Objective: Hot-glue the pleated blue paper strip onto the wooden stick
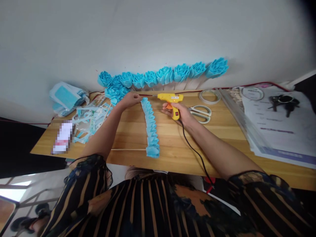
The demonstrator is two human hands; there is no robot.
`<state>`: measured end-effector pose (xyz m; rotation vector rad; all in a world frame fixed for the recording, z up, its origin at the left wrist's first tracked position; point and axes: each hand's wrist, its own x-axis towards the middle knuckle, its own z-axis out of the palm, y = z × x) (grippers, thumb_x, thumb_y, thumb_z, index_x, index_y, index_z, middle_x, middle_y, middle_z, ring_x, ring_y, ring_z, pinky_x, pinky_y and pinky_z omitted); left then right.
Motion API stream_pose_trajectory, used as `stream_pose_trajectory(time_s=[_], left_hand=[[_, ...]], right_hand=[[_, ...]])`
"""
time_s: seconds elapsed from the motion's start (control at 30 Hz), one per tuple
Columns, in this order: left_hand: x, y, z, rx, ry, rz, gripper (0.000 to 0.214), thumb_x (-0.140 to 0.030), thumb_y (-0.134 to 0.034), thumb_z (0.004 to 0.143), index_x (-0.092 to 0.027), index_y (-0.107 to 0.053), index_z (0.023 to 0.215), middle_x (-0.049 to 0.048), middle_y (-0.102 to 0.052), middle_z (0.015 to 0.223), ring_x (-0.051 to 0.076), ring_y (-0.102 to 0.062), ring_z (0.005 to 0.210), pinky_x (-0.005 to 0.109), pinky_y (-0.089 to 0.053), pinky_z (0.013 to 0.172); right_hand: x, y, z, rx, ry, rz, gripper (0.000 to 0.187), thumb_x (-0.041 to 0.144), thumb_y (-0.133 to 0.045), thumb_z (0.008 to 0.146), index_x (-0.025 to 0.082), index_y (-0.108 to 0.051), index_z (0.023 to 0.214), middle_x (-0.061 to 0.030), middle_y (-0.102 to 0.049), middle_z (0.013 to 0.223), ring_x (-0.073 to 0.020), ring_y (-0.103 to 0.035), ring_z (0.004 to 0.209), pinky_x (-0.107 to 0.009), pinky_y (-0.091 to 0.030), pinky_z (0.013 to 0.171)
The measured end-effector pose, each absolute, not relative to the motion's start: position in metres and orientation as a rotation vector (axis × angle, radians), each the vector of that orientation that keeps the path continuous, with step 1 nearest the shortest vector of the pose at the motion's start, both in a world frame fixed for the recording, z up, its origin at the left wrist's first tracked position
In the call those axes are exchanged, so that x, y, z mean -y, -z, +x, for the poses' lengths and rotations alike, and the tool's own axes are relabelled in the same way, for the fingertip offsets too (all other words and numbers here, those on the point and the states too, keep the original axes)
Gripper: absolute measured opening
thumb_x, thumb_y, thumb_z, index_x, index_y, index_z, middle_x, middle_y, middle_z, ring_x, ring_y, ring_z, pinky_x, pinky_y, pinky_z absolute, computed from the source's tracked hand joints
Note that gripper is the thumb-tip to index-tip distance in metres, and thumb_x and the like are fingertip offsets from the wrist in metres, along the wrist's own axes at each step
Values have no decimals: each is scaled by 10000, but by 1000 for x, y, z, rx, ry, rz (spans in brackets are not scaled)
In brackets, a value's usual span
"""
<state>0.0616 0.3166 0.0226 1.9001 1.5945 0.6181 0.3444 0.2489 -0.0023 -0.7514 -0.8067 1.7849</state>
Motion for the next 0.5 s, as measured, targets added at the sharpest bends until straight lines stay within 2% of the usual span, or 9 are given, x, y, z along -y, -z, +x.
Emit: stream_pose_trajectory(time_s=[0.1, 0.2, 0.33, 0.5], left_hand=[[-320, -16, 65, -1654, -626, 1890, 275, -337, -673, 787, -166, -572, 597, -23, -512, 565, 129, -428, 615, 267, -326, 616], [-323, -9, 70, -1696, -634, 1882, 279, -355, -696, 773, -163, -593, 599, -10, -538, 584, 141, -448, 625, 270, -316, 612], [-322, -6, 71, -1696, -634, 1889, 283, -350, -708, 764, -161, -596, 586, -6, -549, 593, 144, -468, 625, 263, -309, 601], [-319, -6, 66, -1638, -655, 1906, 404, -362, -640, 822, -180, -473, 503, -28, -419, 528, 131, -424, 601, 252, -318, 604]], right_hand=[[-246, 1, 343, 879, -1737, -760, 83, 239, -690, 837, 199, -691, 910, -56, -790, 883, -217, -762, 907, -429, -625, 1002], [-243, 0, 343, 942, -1710, -771, 95, 260, -700, 835, 194, -709, 903, -62, -788, 894, -221, -762, 936, -417, -613, 1022], [-243, 2, 344, 949, -1707, -741, 98, 279, -731, 799, 201, -688, 841, -60, -786, 873, -247, -759, 965, -468, -606, 1032], [-245, 2, 345, 937, -1724, -737, 126, 295, -748, 777, 203, -678, 827, -66, -783, 872, -266, -758, 998, -505, -589, 1054]])
